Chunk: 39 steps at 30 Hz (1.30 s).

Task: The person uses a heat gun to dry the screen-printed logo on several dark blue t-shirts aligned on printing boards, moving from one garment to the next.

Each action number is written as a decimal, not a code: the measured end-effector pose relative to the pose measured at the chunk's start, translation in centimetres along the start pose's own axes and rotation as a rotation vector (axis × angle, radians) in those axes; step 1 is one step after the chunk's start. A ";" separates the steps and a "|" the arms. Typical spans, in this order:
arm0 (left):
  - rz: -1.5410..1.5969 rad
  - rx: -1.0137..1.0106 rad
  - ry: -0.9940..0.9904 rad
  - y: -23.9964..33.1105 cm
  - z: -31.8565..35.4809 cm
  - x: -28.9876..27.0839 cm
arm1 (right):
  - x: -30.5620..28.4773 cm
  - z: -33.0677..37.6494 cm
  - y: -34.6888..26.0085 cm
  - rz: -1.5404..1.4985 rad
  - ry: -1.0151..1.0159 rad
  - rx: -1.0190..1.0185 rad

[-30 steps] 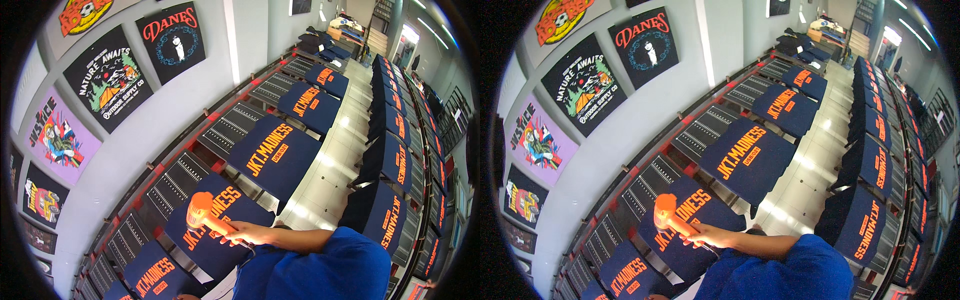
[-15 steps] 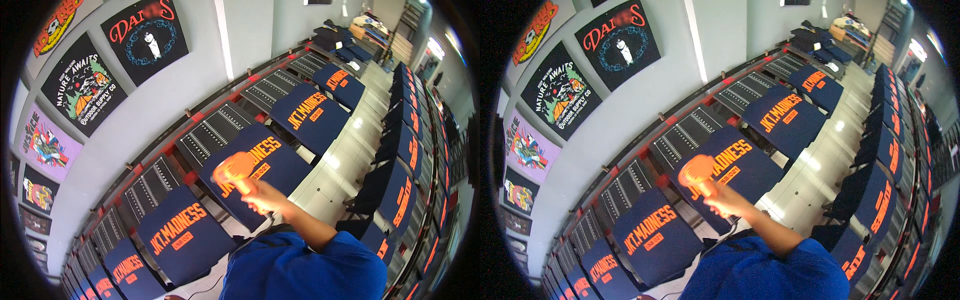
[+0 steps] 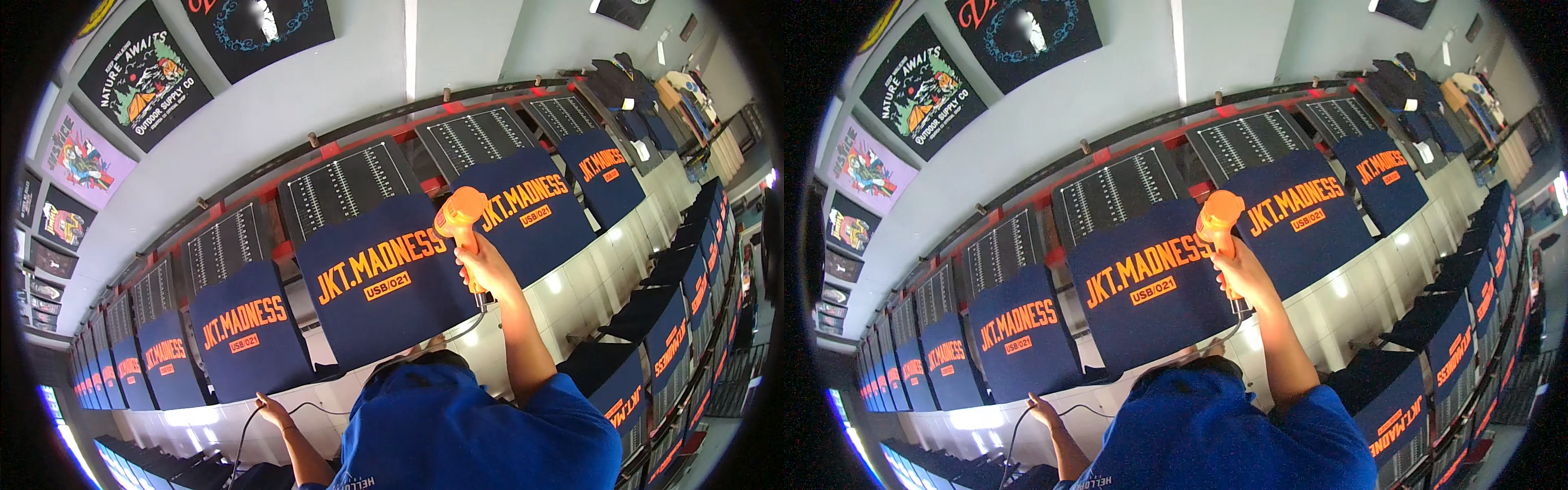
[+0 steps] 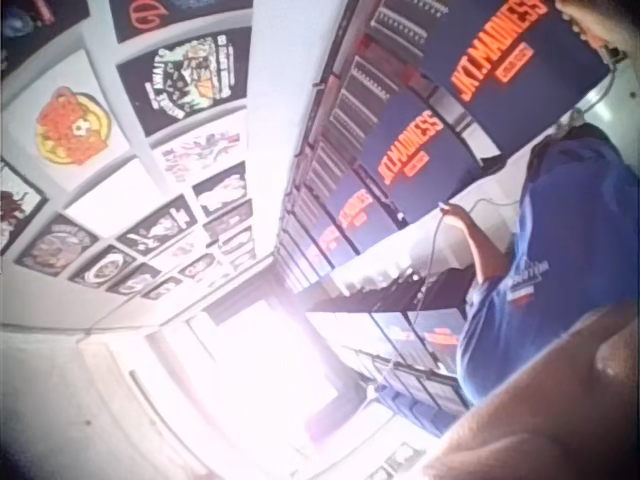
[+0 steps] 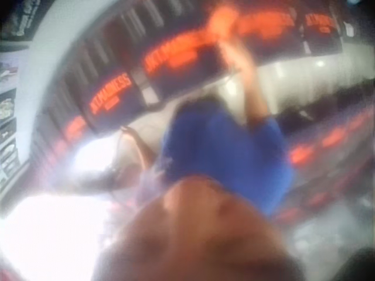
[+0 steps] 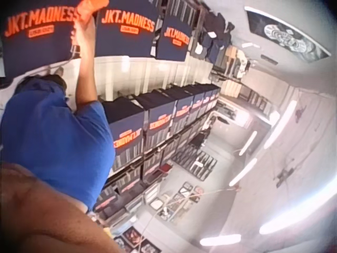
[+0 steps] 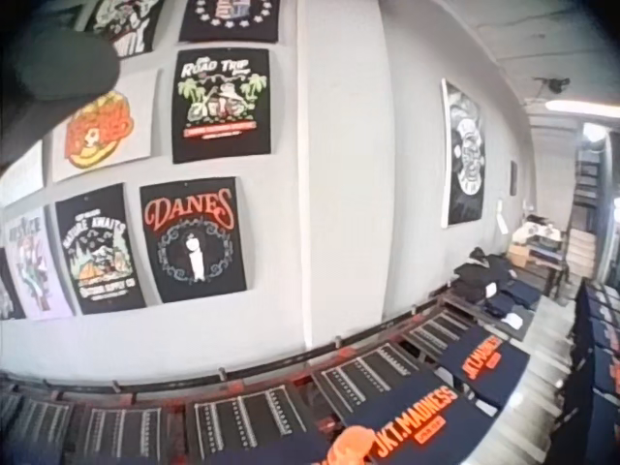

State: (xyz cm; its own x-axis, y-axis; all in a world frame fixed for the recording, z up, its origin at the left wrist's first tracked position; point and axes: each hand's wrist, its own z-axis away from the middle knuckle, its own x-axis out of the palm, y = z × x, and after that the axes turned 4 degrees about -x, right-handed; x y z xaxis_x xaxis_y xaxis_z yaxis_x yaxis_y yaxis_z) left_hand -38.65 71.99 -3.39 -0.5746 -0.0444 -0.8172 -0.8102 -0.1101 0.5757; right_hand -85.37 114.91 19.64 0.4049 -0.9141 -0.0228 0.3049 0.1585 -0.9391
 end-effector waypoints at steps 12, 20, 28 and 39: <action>1.108 -0.565 -0.153 2.6 0.0 5.8 | -1.5 -3.4 -1.1 0.039 -0.019 0.066; 1.134 -0.618 -0.135 2.5 -1.0 5.0 | 0.2 -3.2 -2.1 0.079 0.012 0.093; 1.011 -0.624 0.013 4.3 -0.6 4.8 | 0.4 -4.8 -0.8 0.035 0.005 0.115; 0.874 -0.713 0.104 5.7 -0.2 4.9 | 0.4 -3.5 -1.1 0.095 -0.092 0.174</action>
State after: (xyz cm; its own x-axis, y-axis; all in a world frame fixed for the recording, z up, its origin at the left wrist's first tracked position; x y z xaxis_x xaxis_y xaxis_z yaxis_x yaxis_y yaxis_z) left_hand -46.05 70.99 -4.12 -0.8721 -0.4623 -0.1603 0.1338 -0.5403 0.8308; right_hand -88.53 113.10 19.45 0.5140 -0.8550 -0.0695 0.4024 0.3119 -0.8607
